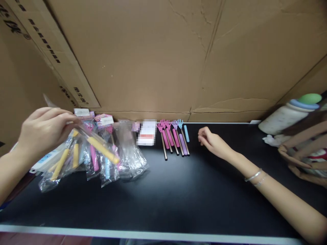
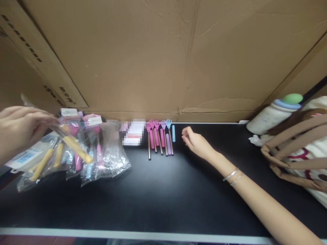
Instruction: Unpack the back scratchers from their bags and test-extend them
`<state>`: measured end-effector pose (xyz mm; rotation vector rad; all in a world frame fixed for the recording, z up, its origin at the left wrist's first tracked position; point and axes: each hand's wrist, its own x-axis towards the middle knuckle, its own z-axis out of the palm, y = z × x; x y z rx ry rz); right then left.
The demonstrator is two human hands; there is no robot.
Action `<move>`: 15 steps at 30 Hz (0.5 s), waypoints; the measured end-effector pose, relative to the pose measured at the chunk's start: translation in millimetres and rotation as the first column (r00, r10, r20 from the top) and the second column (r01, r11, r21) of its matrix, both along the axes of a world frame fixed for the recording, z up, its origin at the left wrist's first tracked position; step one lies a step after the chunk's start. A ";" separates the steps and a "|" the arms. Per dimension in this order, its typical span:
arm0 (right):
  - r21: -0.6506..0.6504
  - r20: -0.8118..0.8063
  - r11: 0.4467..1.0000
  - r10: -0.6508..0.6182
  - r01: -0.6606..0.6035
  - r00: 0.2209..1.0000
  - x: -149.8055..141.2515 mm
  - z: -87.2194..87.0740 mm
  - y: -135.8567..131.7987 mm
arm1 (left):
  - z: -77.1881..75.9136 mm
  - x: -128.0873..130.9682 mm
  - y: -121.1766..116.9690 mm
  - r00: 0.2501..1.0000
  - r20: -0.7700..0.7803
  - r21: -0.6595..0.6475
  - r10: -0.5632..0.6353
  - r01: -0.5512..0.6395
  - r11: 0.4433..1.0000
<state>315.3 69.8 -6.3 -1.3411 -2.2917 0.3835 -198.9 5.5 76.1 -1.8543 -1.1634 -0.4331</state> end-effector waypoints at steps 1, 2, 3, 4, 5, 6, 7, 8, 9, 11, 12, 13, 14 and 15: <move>-0.007 -0.048 1.000 0.028 -0.029 0.998 -7.9 4.2 -6.9 | 0.0 5.9 1.3 1.000 0.025 0.014 -0.012 0.012 1.000; -0.018 -0.093 0.998 0.066 -0.068 0.994 -16.7 8.7 -14.7 | -0.5 13.4 2.7 0.998 0.049 0.020 -0.034 0.033 0.999; -0.035 -0.133 0.993 0.110 -0.115 0.985 -26.2 13.5 -23.0 | -1.3 22.5 4.2 0.996 0.069 0.030 -0.061 0.059 0.998; -0.056 -0.162 0.984 0.160 -0.171 0.974 -36.0 18.2 -31.3 | -2.7 33.3 5.6 0.992 0.086 0.040 -0.090 0.087 0.995; -0.074 -0.176 0.970 0.215 -0.231 0.961 -45.6 22.7 -39.4 | -4.4 45.5 6.8 0.988 0.097 0.049 -0.123 0.118 0.992; -0.084 -0.188 0.956 0.261 -0.281 0.947 -54.5 26.8 -46.9 | -6.5 58.8 7.8 0.983 0.102 0.057 -0.156 0.151 0.987; -0.084 -0.200 0.944 0.297 -0.318 0.934 -62.3 30.5 -53.6 | -8.9 72.8 8.6 0.977 0.103 0.053 -0.187 0.182 0.982; -0.077 -0.217 0.936 0.320 -0.343 0.922 -68.7 33.5 -59.3 | -11.4 86.9 9.3 0.972 0.107 0.042 -0.210 0.207 0.977; -0.067 -0.238 0.931 0.334 -0.359 0.912 -73.5 35.9 -64.2 | -13.7 100.5 9.8 0.966 0.112 0.027 -0.234 0.232 0.972; -0.052 -0.277 0.927 0.344 -0.371 0.897 -78.2 38.5 -71.4 | -17.8 124.6 10.8 0.955 0.133 -0.001 -0.267 0.269 0.963; -0.054 -0.288 0.928 0.338 -0.368 0.896 -78.6 38.9 -74.0 | -19.3 134.2 11.3 0.948 0.142 -0.009 -0.283 0.287 0.958; -0.063 -0.293 0.932 0.325 -0.358 0.899 -77.9 38.6 -76.2 | -20.5 142.1 11.7 0.942 0.150 -0.012 -0.300 0.305 0.952; -0.077 -0.295 0.936 0.307 -0.343 0.905 -76.6 37.9 -77.8 | -21.4 148.2 12.2 0.936 0.155 -0.015 -0.317 0.323 0.946; -0.094 -0.299 0.940 0.287 -0.328 0.910 -74.9 37.0 -78.9 | -22.1 152.6 12.6 0.931 0.159 -0.023 -0.330 0.338 0.941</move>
